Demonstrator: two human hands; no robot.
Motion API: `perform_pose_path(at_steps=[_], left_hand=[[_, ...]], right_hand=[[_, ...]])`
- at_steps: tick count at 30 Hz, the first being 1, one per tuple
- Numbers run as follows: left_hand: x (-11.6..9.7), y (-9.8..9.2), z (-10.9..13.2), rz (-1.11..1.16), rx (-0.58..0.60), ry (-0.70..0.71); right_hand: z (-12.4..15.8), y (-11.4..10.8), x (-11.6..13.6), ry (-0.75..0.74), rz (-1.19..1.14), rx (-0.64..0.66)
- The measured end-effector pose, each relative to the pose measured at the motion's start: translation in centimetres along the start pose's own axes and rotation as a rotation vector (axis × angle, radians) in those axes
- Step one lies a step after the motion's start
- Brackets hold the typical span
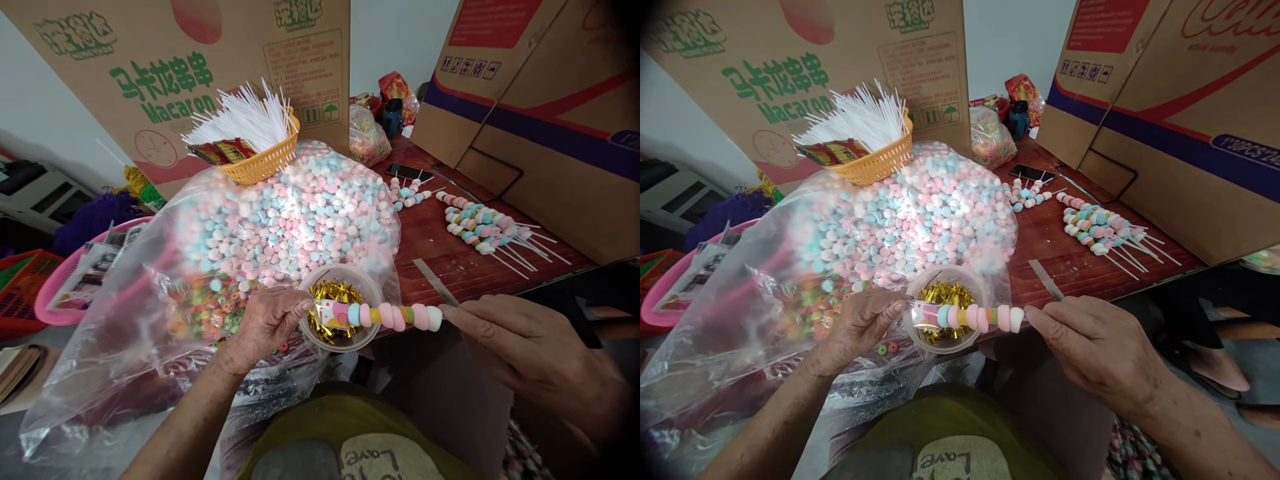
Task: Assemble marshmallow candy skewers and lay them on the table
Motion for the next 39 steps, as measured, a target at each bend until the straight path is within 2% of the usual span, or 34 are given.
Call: perform_pose_path(at_steps=[3, 10, 15, 19, 24, 28, 32, 39], left_hand=[[-0.1, 0.1, -0.1, -0.084, 0.015, 0.08], [-0.7, 0.0, 0.0, 0.015, -0.049, 0.088], [-0.6, -0.7, 0.0, 0.076, -0.067, 0.102], [-0.7, -0.8, 0.0, 0.033, -0.072, 0.09], [-0.8, -0.4, -0.1, -0.09, -0.077, 0.078], [-1.0, -0.2, -0.3, -0.209, -0.041, 0.127], [-1.2, -0.1, -0.4, -0.331, -0.056, 0.155], [-1.4, 0.2, -0.1, -0.305, -0.065, 0.14]], right_hand=[[0.4, 0.5, -0.6, 0.016, -0.019, -0.062], [1.2, 1.5, -0.8, 0.117, -0.113, -0.107], [1.4, 1.1, -0.9, 0.153, -0.027, -0.147], [1.5, 1.3, -0.3, 0.133, 0.044, -0.168], [1.7, 1.6, 0.6, 0.054, 0.087, -0.108], [1.4, 1.1, 0.5, 0.057, 0.006, -0.074], [1.2, 0.8, 0.3, 0.078, -0.075, -0.064], [1.6, 1.9, 0.6, 0.098, -0.063, -0.065]])
Point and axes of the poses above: each hand's wrist, its own z-axis away from the middle knuckle, its own y-axis out of the palm, x = y × z, the point moved 2 cm from there along -z, towards the middle knuckle, and after that the axes turned 11 degrees about -z, right-handed, at the moved point
